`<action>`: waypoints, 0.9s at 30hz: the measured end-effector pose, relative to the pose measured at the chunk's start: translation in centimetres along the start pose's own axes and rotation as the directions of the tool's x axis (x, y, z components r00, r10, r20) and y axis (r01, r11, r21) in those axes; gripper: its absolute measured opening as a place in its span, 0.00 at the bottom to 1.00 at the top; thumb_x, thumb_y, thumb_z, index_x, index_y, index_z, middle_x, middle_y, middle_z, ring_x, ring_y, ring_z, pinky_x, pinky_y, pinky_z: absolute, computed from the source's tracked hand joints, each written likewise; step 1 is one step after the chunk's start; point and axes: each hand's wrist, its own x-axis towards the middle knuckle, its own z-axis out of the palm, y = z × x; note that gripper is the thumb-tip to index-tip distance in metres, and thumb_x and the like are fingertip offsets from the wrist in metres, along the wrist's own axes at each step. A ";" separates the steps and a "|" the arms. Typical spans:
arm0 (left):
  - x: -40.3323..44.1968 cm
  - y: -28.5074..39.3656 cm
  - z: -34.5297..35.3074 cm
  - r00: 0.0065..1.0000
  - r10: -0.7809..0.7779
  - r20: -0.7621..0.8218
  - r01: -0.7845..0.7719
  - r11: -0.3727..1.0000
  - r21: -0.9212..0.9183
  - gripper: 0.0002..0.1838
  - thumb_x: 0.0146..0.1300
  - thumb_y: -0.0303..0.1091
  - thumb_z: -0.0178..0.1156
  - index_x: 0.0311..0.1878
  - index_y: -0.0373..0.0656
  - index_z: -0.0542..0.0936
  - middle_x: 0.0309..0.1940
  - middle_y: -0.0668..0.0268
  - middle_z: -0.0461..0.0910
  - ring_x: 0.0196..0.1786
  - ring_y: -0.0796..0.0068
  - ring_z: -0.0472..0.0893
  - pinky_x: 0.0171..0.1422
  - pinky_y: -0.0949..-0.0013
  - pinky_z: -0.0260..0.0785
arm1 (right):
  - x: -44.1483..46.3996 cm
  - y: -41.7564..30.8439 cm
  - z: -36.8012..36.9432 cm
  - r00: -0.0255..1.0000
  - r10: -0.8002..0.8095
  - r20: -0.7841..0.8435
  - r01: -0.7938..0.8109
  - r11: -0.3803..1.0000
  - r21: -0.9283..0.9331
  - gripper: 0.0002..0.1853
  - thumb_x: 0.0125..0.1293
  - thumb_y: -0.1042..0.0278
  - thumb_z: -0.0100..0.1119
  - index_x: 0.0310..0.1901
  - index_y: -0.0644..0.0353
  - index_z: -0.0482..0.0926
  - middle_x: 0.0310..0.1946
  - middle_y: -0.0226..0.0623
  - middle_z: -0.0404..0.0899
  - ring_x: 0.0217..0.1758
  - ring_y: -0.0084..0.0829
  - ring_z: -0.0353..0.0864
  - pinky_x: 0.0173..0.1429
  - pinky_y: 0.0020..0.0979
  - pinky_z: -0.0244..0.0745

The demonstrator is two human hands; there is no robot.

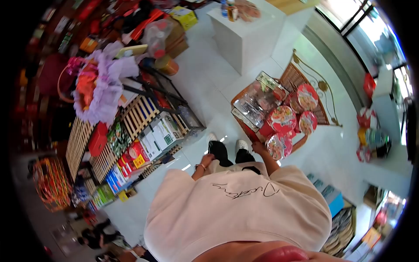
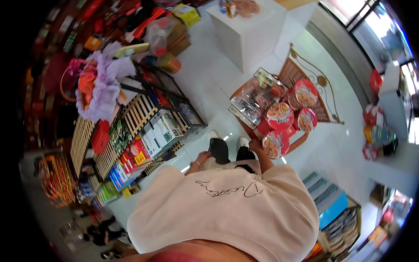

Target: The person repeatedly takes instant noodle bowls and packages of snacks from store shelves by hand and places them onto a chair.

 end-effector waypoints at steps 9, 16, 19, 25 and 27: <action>-8.3 4.2 3.8 0.985 -0.121 -0.121 0.093 0.972 -0.214 0.18 0.56 0.40 0.56 0.45 0.38 0.75 0.32 0.63 0.78 0.31 0.76 0.76 0.35 0.76 0.68 | -3.1 -5.3 -3.5 0.877 0.130 0.463 -0.139 0.990 -0.014 0.14 0.52 0.63 0.50 0.37 0.60 0.76 0.21 0.37 0.75 0.18 0.28 0.71 0.20 0.31 0.66; -17.2 -3.8 0.4 0.866 -0.302 -0.400 0.040 0.837 -0.546 0.15 0.57 0.37 0.54 0.44 0.38 0.75 0.33 0.62 0.78 0.35 0.73 0.78 0.37 0.72 0.71 | -2.8 -10.6 -3.9 0.915 0.147 0.376 -0.073 0.976 -0.203 0.12 0.51 0.64 0.47 0.29 0.64 0.76 0.23 0.40 0.78 0.19 0.32 0.75 0.21 0.33 0.70; -23.4 -9.4 1.2 0.801 -0.344 -0.490 -0.045 0.781 -0.622 0.15 0.57 0.37 0.53 0.43 0.37 0.75 0.32 0.61 0.78 0.35 0.73 0.78 0.36 0.72 0.71 | -2.2 -12.1 -1.3 0.885 0.151 0.440 0.020 0.932 -0.361 0.12 0.54 0.63 0.45 0.32 0.61 0.75 0.24 0.38 0.77 0.20 0.31 0.74 0.22 0.33 0.70; -33.9 -25.1 8.7 0.549 -0.720 -0.424 -0.029 0.490 -0.871 0.13 0.54 0.37 0.52 0.36 0.38 0.77 0.25 0.65 0.78 0.22 0.77 0.75 0.23 0.73 0.66 | -7.2 -19.7 7.8 0.831 0.043 0.555 0.262 0.849 -0.458 0.13 0.53 0.59 0.48 0.37 0.55 0.74 0.26 0.35 0.76 0.22 0.29 0.73 0.24 0.33 0.68; -36.1 -31.8 12.6 0.574 -0.745 -0.338 0.223 0.540 -0.811 0.11 0.54 0.35 0.49 0.33 0.39 0.77 0.25 0.65 0.79 0.21 0.77 0.74 0.20 0.73 0.64 | -9.0 -21.6 12.4 0.740 -0.102 0.665 0.437 0.824 -0.361 0.13 0.51 0.59 0.52 0.37 0.56 0.74 0.26 0.35 0.76 0.22 0.29 0.74 0.25 0.35 0.70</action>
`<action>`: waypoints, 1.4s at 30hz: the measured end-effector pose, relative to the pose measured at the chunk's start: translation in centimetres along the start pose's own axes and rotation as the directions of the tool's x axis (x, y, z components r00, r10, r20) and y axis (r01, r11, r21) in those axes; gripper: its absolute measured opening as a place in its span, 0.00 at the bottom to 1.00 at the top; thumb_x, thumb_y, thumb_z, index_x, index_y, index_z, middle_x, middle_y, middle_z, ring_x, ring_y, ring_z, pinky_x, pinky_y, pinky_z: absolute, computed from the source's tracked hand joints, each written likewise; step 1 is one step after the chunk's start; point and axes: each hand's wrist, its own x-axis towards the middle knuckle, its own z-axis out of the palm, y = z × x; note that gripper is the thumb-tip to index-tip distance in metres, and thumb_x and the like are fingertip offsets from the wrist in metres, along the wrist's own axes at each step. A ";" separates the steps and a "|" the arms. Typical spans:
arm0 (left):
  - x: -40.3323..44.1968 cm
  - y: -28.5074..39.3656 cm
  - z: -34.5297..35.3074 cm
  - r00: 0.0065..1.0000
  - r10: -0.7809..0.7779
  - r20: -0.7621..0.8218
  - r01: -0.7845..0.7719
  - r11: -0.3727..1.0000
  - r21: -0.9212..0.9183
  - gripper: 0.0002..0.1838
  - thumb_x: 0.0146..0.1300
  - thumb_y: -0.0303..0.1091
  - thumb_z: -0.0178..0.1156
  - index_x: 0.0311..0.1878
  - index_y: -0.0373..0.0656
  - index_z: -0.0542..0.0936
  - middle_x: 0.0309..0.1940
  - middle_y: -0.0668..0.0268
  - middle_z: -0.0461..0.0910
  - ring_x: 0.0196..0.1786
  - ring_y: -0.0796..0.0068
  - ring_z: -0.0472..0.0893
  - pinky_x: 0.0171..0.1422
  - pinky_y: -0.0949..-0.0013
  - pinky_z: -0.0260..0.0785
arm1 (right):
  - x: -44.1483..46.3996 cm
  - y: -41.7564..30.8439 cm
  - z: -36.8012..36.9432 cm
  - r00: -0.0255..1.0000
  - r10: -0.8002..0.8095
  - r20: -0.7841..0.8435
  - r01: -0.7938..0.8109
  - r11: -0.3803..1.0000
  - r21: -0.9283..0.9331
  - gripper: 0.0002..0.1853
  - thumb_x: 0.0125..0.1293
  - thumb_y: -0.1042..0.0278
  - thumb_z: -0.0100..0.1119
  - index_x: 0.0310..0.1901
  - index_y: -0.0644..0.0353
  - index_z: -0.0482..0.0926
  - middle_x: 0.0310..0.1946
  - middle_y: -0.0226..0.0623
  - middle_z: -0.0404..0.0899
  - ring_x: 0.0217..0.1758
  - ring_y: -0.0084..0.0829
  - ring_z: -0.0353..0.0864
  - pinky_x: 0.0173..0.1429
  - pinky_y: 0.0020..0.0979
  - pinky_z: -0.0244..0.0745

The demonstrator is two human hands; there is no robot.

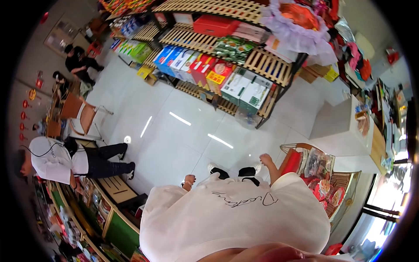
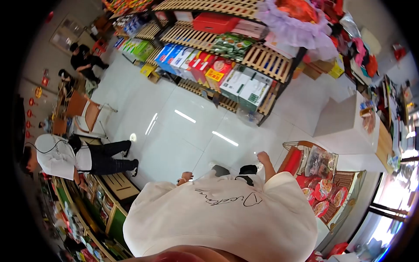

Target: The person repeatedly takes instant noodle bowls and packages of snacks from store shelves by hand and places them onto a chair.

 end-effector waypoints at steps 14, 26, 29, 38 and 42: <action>-2.3 -3.4 -7.1 0.896 0.423 -0.131 -0.401 0.901 0.167 0.13 0.53 0.40 0.53 0.35 0.40 0.77 0.28 0.63 0.79 0.28 0.73 0.77 0.29 0.67 0.68 | 2.8 -12.5 15.9 0.997 -0.073 0.010 0.073 0.970 -0.233 0.12 0.48 0.69 0.51 0.37 0.54 0.78 0.28 0.35 0.77 0.30 0.30 0.76 0.30 0.33 0.74; -0.1 -3.3 -15.1 0.977 0.022 -0.210 -0.101 0.923 -0.371 0.15 0.53 0.40 0.52 0.38 0.41 0.77 0.28 0.62 0.79 0.26 0.71 0.76 0.27 0.69 0.68 | 7.4 -17.6 18.0 0.975 0.212 0.062 -0.199 0.966 -0.167 0.14 0.53 0.73 0.44 0.40 0.52 0.78 0.36 0.34 0.74 0.40 0.35 0.72 0.40 0.41 0.73; 3.8 -3.2 -16.9 0.947 0.207 -0.247 -0.216 0.976 -0.009 0.15 0.52 0.41 0.51 0.37 0.41 0.77 0.27 0.60 0.78 0.26 0.68 0.76 0.29 0.67 0.68 | 10.7 -23.1 19.7 0.975 0.198 0.105 -0.175 0.965 -0.196 0.14 0.55 0.73 0.42 0.39 0.52 0.77 0.37 0.35 0.74 0.42 0.36 0.71 0.39 0.41 0.73; 14.2 4.8 -31.6 0.854 0.504 -0.130 -0.408 0.803 0.434 0.17 0.49 0.43 0.48 0.33 0.40 0.77 0.25 0.55 0.76 0.26 0.60 0.75 0.35 0.63 0.68 | 31.3 -40.4 29.1 0.220 -0.745 0.630 0.775 -0.258 -0.577 0.10 0.51 0.70 0.48 0.35 0.53 0.78 0.25 0.40 0.76 0.21 0.32 0.75 0.27 0.32 0.72; 14.6 12.9 -38.8 0.949 -0.015 -0.315 -0.229 0.652 -0.723 0.13 0.58 0.37 0.52 0.45 0.45 0.74 0.33 0.65 0.79 0.30 0.77 0.76 0.27 0.74 0.66 | 24.6 -55.2 30.6 0.846 -0.427 0.319 0.521 0.788 -0.329 0.16 0.45 0.74 0.45 0.36 0.55 0.77 0.20 0.39 0.75 0.19 0.31 0.74 0.25 0.31 0.69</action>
